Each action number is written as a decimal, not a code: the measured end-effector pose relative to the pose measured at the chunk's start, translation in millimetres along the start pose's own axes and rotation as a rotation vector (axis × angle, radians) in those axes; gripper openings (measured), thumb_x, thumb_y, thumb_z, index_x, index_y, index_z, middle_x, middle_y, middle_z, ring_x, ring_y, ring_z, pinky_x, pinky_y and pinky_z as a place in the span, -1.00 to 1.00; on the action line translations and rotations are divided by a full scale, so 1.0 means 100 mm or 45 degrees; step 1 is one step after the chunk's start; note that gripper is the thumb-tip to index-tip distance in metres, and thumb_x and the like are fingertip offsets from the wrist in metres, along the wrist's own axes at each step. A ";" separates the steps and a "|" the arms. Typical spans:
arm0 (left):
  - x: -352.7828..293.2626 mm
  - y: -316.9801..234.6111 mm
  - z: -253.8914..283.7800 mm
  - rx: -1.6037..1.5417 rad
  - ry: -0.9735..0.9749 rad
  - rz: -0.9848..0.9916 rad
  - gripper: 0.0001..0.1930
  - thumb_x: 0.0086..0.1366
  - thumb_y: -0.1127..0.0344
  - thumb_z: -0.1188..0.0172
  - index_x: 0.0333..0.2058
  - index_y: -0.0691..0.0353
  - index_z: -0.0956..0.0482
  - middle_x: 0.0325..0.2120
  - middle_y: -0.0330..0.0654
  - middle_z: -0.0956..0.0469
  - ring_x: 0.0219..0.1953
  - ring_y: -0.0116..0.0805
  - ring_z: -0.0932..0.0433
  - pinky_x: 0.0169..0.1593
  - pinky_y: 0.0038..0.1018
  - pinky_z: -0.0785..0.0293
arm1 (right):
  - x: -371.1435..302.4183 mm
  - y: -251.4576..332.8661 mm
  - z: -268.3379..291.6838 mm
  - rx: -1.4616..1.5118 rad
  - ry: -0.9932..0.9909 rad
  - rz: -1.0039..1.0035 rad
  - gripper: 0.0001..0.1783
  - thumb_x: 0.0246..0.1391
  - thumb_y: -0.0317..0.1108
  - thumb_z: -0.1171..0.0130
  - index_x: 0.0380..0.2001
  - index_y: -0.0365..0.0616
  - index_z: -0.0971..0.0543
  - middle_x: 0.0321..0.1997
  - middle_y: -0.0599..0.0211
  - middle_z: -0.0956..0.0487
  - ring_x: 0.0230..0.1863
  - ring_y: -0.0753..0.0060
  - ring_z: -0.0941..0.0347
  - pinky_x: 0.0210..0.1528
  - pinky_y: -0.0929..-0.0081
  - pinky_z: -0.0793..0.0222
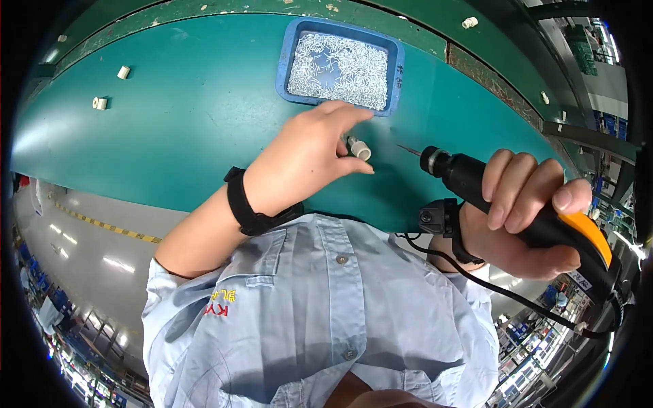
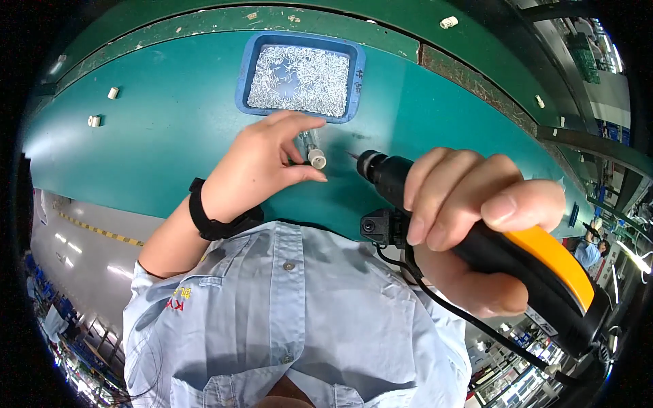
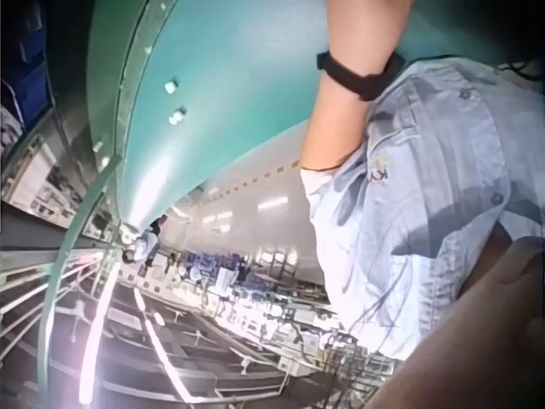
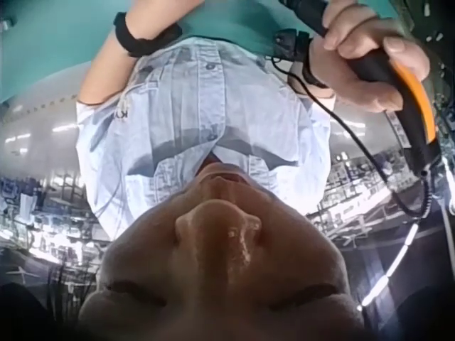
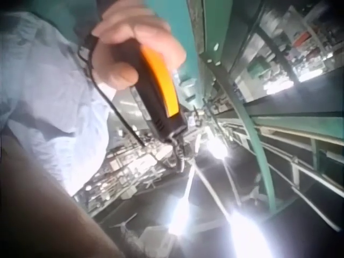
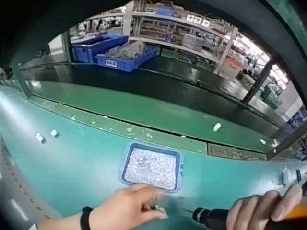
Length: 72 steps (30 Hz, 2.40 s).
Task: Fasten screws into small metal components using an electric screwdriver on an industrial assembly line.
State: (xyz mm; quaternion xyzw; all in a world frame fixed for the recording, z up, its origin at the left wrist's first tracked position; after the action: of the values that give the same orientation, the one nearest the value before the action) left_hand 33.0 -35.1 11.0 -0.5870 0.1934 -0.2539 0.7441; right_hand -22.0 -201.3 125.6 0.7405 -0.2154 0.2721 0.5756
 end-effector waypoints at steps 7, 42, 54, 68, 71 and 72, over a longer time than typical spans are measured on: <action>0.49 0.24 0.38 0.791 -0.052 -0.491 -0.88 0.07 0.43 -0.25 -0.40 0.31 -0.55 -0.40 -0.04 -0.53 -0.44 -0.09 -0.53 -0.33 -0.29 -0.46 | -0.17 -0.14 0.12 -0.055 -0.139 -0.058 -0.43 0.08 0.16 -0.13 -0.19 -0.15 -0.33 -0.61 0.42 -0.37 -0.67 0.51 -0.29 -0.55 0.55 -0.21; 0.33 -0.11 0.33 0.149 -0.138 -0.171 -0.87 0.05 0.57 -0.23 -0.37 0.33 -0.55 -0.53 -0.07 -0.52 -0.47 -0.17 -0.56 -0.36 -0.43 -0.48 | -0.15 0.03 0.02 0.046 -0.253 -0.094 -0.53 0.06 -0.01 -0.23 -0.23 -0.13 -0.33 -0.57 0.40 -0.39 -0.61 0.47 -0.34 -0.50 0.49 -0.25; -0.09 -0.37 0.04 0.391 0.077 -0.414 -0.86 -0.05 0.47 -0.32 -0.45 0.25 -0.58 -0.51 -0.19 -0.48 -0.39 -0.20 -0.45 -0.28 -0.35 -0.39 | -0.24 0.11 -0.13 0.271 -0.096 -0.008 -0.53 0.08 -0.07 -0.24 -0.18 -0.18 -0.32 -0.50 0.34 -0.43 -0.55 0.44 -0.38 -0.44 0.45 -0.32; -0.35 -0.36 0.17 0.524 -0.018 -0.414 -0.89 -0.05 0.37 -0.31 -0.49 0.20 -0.60 -0.55 -0.27 -0.43 -0.41 -0.24 -0.41 -0.25 -0.36 -0.36 | -0.18 0.02 -0.39 0.179 0.050 -0.038 -0.56 0.17 0.06 -0.06 -0.18 -0.08 -0.29 -0.52 0.43 -0.38 -0.59 0.55 -0.31 -0.46 0.54 -0.24; -0.40 -0.33 0.19 0.515 0.028 -0.397 -0.88 -0.05 0.38 -0.31 -0.46 0.19 -0.61 -0.49 -0.26 -0.46 -0.37 -0.23 -0.42 -0.24 -0.38 -0.36 | -0.16 -0.01 -0.42 0.163 0.100 -0.088 -0.56 0.17 0.06 -0.05 -0.18 -0.08 -0.28 -0.53 0.44 -0.37 -0.60 0.56 -0.31 -0.46 0.54 -0.24; -0.42 -0.32 0.20 0.509 0.052 -0.392 -0.87 -0.05 0.38 -0.31 -0.45 0.18 -0.61 -0.46 -0.25 -0.48 -0.34 -0.23 -0.43 -0.23 -0.39 -0.36 | -0.14 -0.03 -0.42 0.194 0.118 -0.124 -0.55 0.17 0.06 -0.05 -0.18 -0.09 -0.29 -0.54 0.44 -0.37 -0.61 0.56 -0.30 -0.47 0.55 -0.23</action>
State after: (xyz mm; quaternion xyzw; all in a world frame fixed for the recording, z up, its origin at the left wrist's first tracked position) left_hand 6.3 -0.2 46.2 -0.4455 0.0627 -0.4093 0.7937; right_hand -37.7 -159.7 122.0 0.7784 -0.1308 0.2935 0.5394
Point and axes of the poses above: each hand's wrist, its own x-axis towards the middle knuckle, its own z-axis out of the back of the hand, y = z × x, the point moved 4 cm from there along x, towards the middle knuckle
